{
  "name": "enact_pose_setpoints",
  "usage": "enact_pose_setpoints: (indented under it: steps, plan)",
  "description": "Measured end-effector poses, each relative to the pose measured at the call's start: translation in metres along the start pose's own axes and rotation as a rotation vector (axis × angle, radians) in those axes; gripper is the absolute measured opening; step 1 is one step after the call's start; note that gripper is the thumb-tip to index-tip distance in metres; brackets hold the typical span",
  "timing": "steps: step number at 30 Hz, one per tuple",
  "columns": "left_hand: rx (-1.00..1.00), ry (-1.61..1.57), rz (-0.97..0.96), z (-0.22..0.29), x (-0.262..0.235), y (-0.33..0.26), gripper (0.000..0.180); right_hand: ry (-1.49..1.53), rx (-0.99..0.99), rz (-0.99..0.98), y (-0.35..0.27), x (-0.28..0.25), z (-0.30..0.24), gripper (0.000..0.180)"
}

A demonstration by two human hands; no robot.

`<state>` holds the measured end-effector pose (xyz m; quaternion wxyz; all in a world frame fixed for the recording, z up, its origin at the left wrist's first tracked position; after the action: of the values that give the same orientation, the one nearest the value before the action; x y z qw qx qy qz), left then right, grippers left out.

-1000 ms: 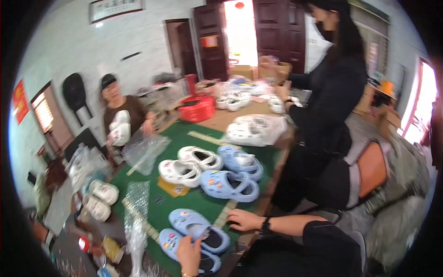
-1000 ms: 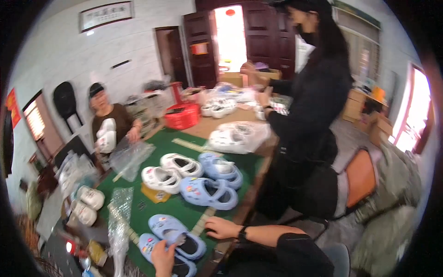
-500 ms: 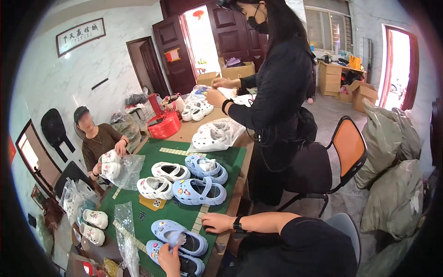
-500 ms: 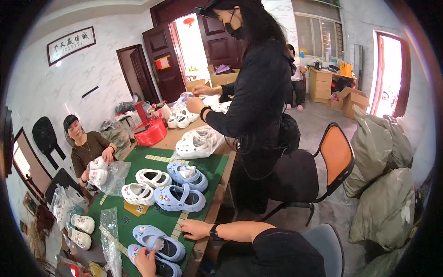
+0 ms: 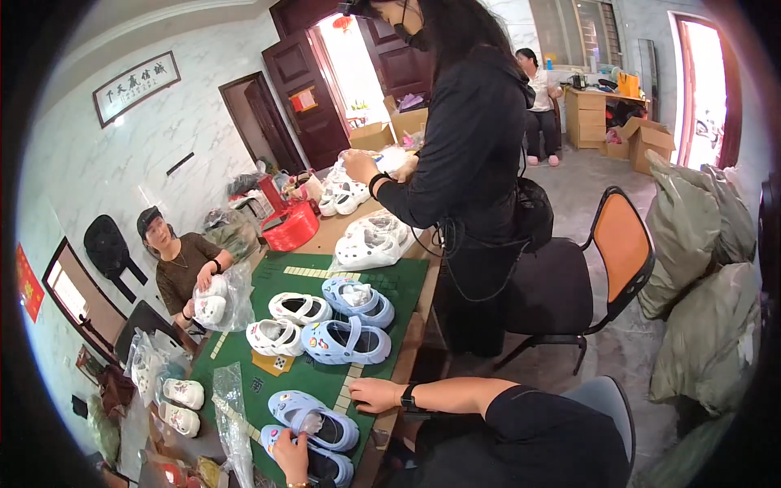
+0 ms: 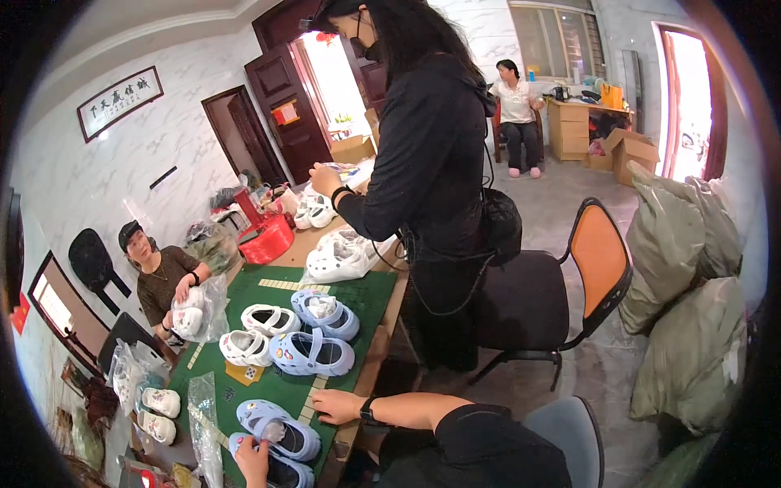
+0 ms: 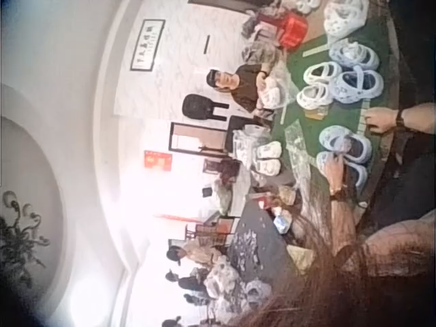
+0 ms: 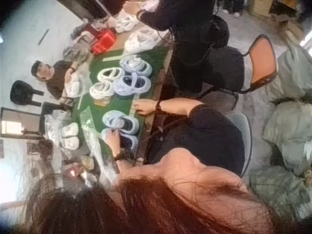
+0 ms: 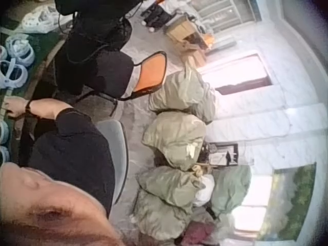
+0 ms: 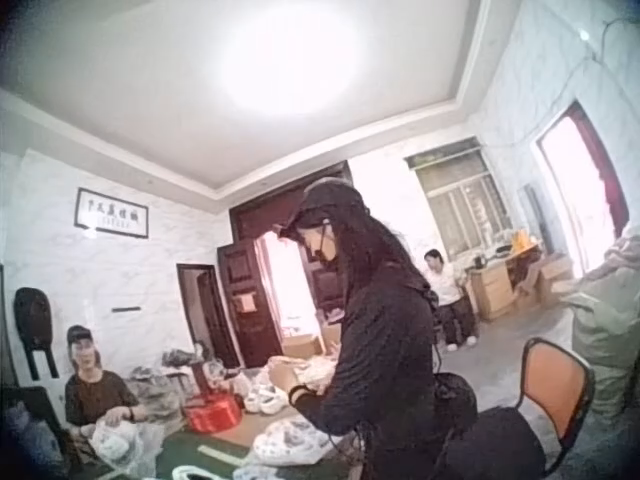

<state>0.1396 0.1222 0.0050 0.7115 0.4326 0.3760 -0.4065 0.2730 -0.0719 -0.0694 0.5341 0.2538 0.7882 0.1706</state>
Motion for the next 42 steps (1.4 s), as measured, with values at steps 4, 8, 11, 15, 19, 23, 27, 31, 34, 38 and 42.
enact_pose_setpoints:
  steps: [4,8,11,15,19,23,27,31,34,38,42]
  plan:
    - [-0.001,-0.011,0.016,-0.005,0.001,-0.001,0.029,-0.008,0.024,-0.02,0.001,-0.001,-0.002,0.026]
    - [-0.019,-0.03,0.0,-0.003,0.005,0.003,0.031,-0.005,0.027,-0.01,-0.003,-0.005,0.001,0.026]
    - [-0.034,-0.056,0.014,-0.008,0.007,0.003,0.03,-0.002,-0.003,0.023,-0.002,-0.009,0.0,0.026]
    - [-0.068,-0.04,0.039,-0.008,-0.011,-0.007,0.029,0.015,0.047,-0.077,0.012,0.01,0.0,0.028]
    - [-0.153,-0.248,-0.077,-0.002,0.002,-0.014,0.034,0.027,0.125,-0.145,0.008,-0.011,-0.015,0.022]
    - [-0.114,-0.231,-0.152,0.024,0.002,-0.009,0.046,0.069,0.087,-0.018,-0.008,-0.012,0.007,0.018]
    - [-0.012,-0.106,0.21,0.038,-0.063,-0.04,0.053,0.048,0.113,-0.077,-0.021,0.011,0.038,0.024]
    - [-0.257,-0.192,0.348,-0.007,-0.114,-0.098,0.062,-0.015,0.054,-0.139,0.011,-0.005,0.007,0.026]
    - [-0.609,-0.49,0.522,-0.078,-0.128,-0.168,0.072,-0.038,-0.027,-0.155,0.007,0.002,0.021,0.023]
    - [-0.747,-0.94,1.02,-0.139,-0.202,-0.286,0.059,0.071,0.086,-0.191,0.024,0.007,0.026,0.027]
    - [-0.603,-1.36,1.382,-0.152,-0.232,-0.358,0.037,0.226,0.261,-0.344,0.047,-0.005,0.014,0.03]
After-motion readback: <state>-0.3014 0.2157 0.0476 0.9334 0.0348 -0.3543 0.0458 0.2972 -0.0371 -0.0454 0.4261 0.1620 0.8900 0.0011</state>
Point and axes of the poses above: each hand's wrist, its own y-axis towards the middle knuckle, its own x-axis out of the palm, z = x × y, the point moved 10 cm from there along y, towards the middle knuckle, and after that the axes turned 6 degrees about -z, right-handed, at the moved point
